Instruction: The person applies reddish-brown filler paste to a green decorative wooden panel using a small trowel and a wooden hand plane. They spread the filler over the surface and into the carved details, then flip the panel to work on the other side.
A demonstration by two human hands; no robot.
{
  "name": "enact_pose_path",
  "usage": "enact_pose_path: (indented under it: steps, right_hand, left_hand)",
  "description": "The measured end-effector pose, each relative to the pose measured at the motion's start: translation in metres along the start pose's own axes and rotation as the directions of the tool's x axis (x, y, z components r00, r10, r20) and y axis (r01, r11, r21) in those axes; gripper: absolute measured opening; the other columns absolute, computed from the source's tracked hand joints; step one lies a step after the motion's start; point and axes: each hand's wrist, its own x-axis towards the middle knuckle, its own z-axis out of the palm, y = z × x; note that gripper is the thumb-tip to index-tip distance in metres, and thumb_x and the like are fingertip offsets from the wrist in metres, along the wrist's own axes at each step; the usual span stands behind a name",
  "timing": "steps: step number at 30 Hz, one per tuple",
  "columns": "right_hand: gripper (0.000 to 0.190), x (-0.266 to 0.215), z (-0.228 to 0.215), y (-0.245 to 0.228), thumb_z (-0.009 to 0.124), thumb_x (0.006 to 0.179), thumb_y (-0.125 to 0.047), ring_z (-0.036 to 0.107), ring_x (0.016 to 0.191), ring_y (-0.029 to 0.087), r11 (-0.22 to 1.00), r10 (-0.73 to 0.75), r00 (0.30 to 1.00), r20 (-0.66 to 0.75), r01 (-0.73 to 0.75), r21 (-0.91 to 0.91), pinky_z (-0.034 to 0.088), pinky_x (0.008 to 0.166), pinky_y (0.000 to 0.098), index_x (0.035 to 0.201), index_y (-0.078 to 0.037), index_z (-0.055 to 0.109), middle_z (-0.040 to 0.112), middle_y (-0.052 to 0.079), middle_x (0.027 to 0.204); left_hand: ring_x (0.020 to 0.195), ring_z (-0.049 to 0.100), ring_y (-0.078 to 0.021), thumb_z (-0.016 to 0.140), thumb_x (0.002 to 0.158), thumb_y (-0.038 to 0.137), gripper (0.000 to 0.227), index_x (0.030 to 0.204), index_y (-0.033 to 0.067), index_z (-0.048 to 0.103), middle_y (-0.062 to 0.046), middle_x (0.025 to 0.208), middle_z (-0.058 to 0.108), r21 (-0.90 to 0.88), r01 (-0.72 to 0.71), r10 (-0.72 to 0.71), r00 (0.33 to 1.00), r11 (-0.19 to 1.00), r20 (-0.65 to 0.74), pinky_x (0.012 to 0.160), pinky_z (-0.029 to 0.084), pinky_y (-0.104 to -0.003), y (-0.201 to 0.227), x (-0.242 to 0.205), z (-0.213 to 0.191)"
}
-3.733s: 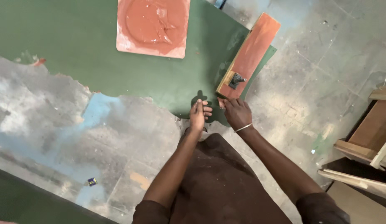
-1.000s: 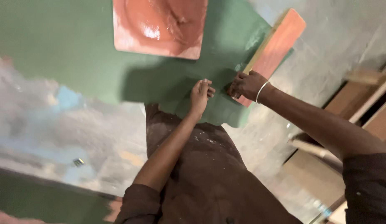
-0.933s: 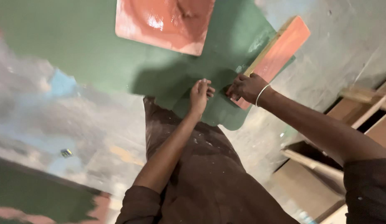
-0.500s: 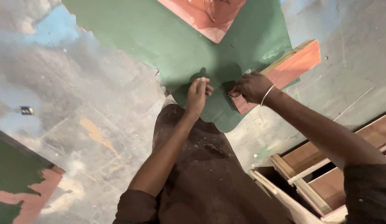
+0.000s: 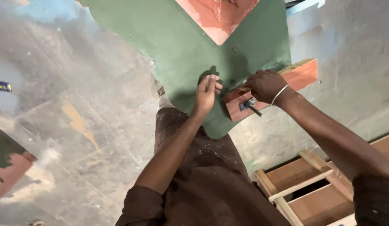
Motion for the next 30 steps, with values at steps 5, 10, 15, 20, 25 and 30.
enact_pose_path:
  steps: [5, 10, 15, 20, 25, 30]
  right_hand:
    - [0.018, 0.007, 0.025, 0.021, 0.069, 0.075, -0.02, 0.069, 0.094, 0.029, 0.988, -0.156, 0.978, -0.137, 0.156, -0.011, 0.051, 0.078, 0.0469, 0.09, -0.015, 0.077, 0.074, 0.005, 0.094]
    - [0.017, 0.019, 0.033, 0.035, 0.063, 0.089, -0.026, 0.069, 0.082, 0.034, 0.998, -0.026, 0.949, 0.313, 0.043, -0.046, 0.056, 0.074, 0.0477, 0.091, -0.012, 0.074, 0.075, 0.013, 0.092]
    - [0.021, -0.011, 0.015, 0.074, 0.063, 0.082, -0.021, 0.068, 0.094, 0.03, 0.979, -0.117, 0.976, 0.182, 0.144, -0.142, 0.054, 0.082, 0.0455, 0.097, -0.014, 0.076, 0.074, 0.01, 0.101]
    - [0.042, -0.039, 0.032, 0.081, 0.056, 0.09, -0.01, 0.062, 0.107, 0.024, 0.987, -0.152, 0.988, -0.03, 0.15, -0.059, 0.049, 0.094, 0.0413, 0.127, -0.018, 0.074, 0.07, 0.005, 0.111]
    - [0.042, -0.045, 0.029, 0.091, 0.058, 0.084, -0.011, 0.065, 0.105, 0.027, 0.987, -0.159, 0.986, 0.047, 0.159, 0.0, 0.053, 0.09, 0.0425, 0.121, -0.021, 0.074, 0.072, 0.001, 0.117]
    - [0.031, -0.022, 0.006, 0.102, 0.061, 0.089, -0.018, 0.067, 0.107, 0.025, 0.996, -0.042, 0.993, 0.113, 0.05, -0.07, 0.056, 0.087, 0.0417, 0.116, -0.021, 0.075, 0.073, -0.001, 0.114]
  left_hand:
    - [0.072, 0.055, -0.0081, 0.047, 0.111, 0.036, 0.037, 0.112, 0.003, 0.064, 0.0, 0.084, 0.063, -0.083, 0.027, -0.034, 0.996, 0.996, -0.078, 0.066, 0.044, -0.025, -0.004, -0.003, 0.028]
    - [0.073, 0.056, -0.0077, 0.048, 0.111, 0.038, 0.039, 0.111, 0.0028, 0.065, 0.0, 0.083, 0.064, -0.096, -0.072, 0.052, 0.98, 0.993, -0.19, 0.07, 0.049, -0.024, -0.015, -0.011, 0.05]
    - [0.074, 0.057, -0.0085, 0.047, 0.111, 0.037, 0.039, 0.112, 0.0021, 0.064, -0.001, 0.083, 0.065, -0.097, -0.107, 0.083, 0.971, 0.989, -0.225, 0.071, 0.05, -0.024, -0.006, -0.008, 0.056]
    - [0.075, 0.058, -0.0082, 0.045, 0.111, 0.038, 0.04, 0.113, 0.0017, 0.063, -0.002, 0.083, 0.065, -0.074, -0.134, 0.113, 0.964, 0.988, -0.24, 0.072, 0.05, -0.023, -0.006, -0.002, 0.069]
    - [0.072, 0.055, -0.0084, 0.047, 0.111, 0.034, 0.037, 0.111, 0.0009, 0.063, -0.001, 0.082, 0.063, -0.132, -0.103, 0.073, 0.974, 0.986, -0.217, 0.067, 0.047, -0.025, -0.017, -0.003, 0.081]
    - [0.076, 0.055, -0.0073, 0.048, 0.112, 0.033, 0.035, 0.112, 0.0014, 0.064, -0.001, 0.084, 0.063, -0.135, -0.114, 0.087, 0.977, 0.984, -0.193, 0.072, 0.049, -0.024, -0.017, -0.003, 0.077]
